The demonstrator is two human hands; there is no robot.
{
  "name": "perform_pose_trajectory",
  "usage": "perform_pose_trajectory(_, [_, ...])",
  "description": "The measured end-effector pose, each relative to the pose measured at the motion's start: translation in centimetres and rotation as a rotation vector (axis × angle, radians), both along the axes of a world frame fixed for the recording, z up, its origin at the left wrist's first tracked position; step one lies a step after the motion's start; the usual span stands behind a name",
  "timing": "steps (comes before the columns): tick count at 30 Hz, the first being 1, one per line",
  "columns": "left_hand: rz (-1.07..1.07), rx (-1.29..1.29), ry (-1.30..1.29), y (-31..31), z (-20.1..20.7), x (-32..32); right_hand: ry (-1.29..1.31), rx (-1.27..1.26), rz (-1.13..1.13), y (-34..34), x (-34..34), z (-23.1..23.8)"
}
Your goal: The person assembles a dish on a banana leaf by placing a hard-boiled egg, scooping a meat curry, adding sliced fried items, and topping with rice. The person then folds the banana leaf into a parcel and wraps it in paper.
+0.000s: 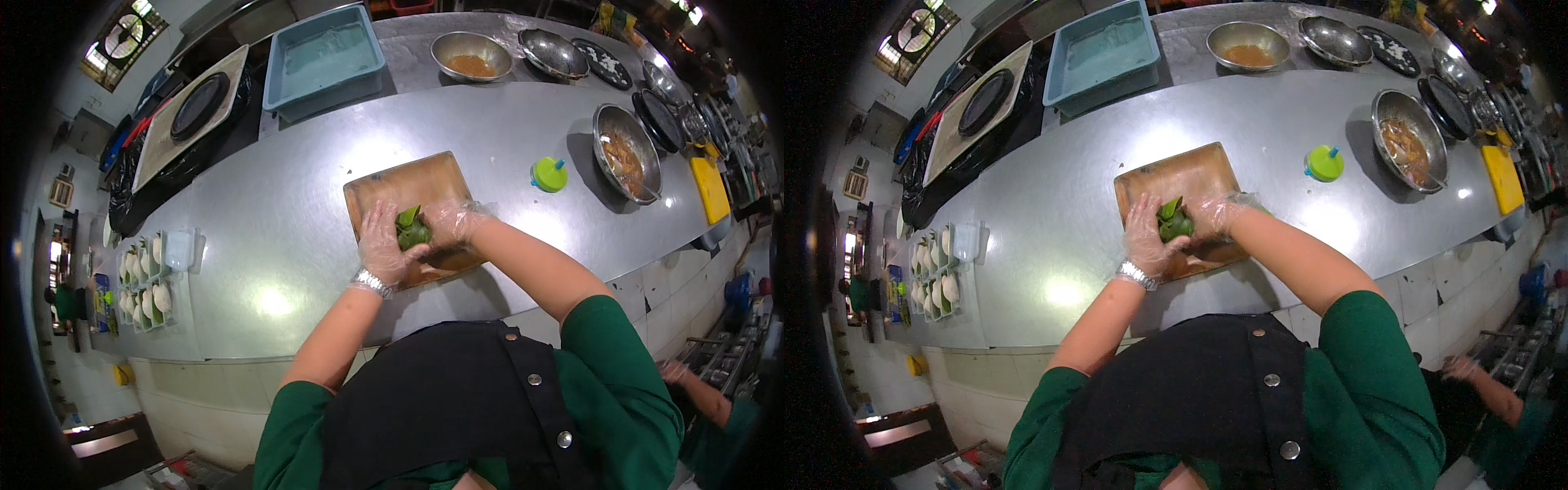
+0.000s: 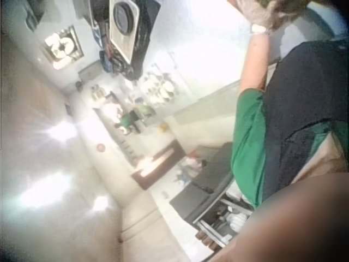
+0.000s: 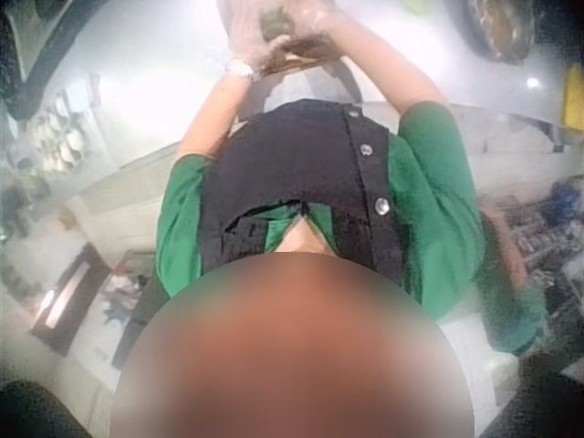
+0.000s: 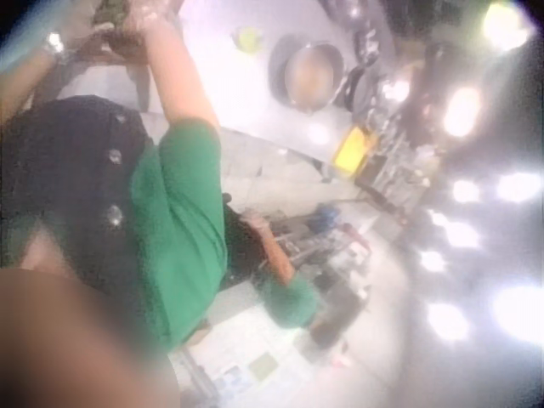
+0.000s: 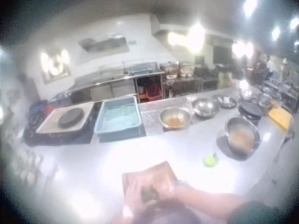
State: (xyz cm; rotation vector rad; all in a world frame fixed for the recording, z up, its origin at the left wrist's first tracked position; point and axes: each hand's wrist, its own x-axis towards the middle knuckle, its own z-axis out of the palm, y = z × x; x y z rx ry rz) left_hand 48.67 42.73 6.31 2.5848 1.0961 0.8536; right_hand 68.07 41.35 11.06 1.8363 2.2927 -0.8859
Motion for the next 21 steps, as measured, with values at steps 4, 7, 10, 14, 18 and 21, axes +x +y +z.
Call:
perform_pose_trajectory(4, [-0.123, -0.117, 0.248, 0.3, 2.8, 0.5, -0.044, -0.038, 0.046, 0.4, 0.1, 0.1])
perform_pose_trajectory(7, [-0.2, -0.142, 0.446, 1.3, 3.5, 1.1, 0.042, -0.086, 0.0, 0.0, 0.0, 1.3])
perform_pose_trajectory(10, [-0.246, -0.258, 0.536, 2.0, 4.2, 1.8, 0.061, 0.001, -0.028, 0.0, 0.5, 0.9])
perform_pose_trajectory(14, [-0.264, -0.274, 0.405, 2.7, 3.7, 0.9, -0.024, 0.999, -0.091, -4.5, -0.2, -0.3])
perform_pose_trajectory(18, [-0.253, -0.217, 0.071, 2.9, 1.4, -0.9, 0.568, 0.575, -0.187, -12.1, -0.9, -3.6])
perform_pose_trajectory(21, [-0.142, -0.541, -0.372, 1.0, -0.5, -1.7, 1.266, -0.21, -0.788, -13.6, -2.4, -4.7])
